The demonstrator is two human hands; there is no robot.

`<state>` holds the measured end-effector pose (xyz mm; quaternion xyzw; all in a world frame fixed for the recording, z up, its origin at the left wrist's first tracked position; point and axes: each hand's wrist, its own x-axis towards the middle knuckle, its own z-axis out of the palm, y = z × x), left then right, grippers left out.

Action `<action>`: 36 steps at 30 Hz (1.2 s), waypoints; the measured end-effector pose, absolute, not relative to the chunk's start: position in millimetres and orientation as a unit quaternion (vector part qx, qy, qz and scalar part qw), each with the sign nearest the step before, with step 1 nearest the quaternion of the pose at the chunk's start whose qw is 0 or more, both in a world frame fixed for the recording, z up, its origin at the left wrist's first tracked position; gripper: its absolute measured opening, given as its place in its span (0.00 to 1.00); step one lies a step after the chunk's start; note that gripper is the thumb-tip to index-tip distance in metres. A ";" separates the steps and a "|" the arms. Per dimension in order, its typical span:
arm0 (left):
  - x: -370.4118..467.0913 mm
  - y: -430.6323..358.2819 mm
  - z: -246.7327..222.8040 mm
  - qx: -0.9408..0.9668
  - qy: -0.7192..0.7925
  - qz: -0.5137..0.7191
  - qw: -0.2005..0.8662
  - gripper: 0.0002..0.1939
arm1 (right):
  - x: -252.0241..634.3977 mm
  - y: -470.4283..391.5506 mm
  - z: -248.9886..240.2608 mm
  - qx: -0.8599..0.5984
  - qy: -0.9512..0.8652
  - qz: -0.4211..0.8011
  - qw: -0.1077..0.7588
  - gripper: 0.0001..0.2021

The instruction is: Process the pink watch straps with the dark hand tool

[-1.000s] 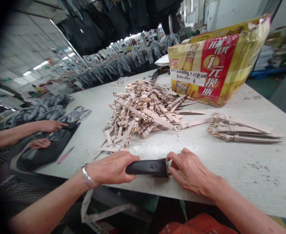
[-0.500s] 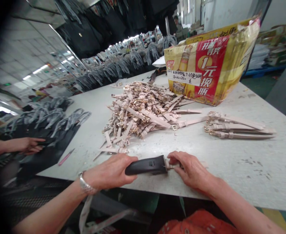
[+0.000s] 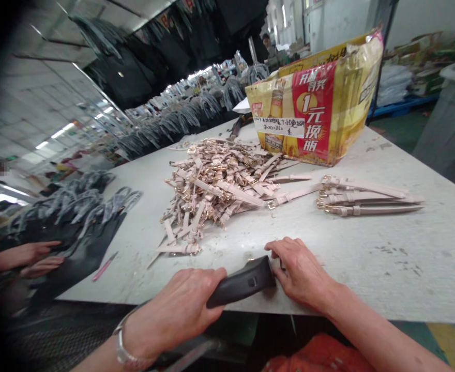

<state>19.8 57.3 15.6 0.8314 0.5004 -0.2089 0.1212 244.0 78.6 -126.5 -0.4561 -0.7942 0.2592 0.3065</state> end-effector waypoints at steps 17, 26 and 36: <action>33.4 74.7 6.0 0.833 0.493 -0.222 0.115 0.13 | 264.7 86.4 -131.8 -0.445 -0.749 0.359 0.335 0.34; 34.8 75.5 5.1 0.829 0.499 -0.207 0.144 0.12 | 265.2 87.1 -132.6 -0.443 -0.742 0.374 0.335 0.36; 8.8 84.3 -12.1 0.772 0.601 -0.074 0.193 0.10 | 264.7 88.9 -137.2 -0.434 -0.753 0.360 0.340 0.34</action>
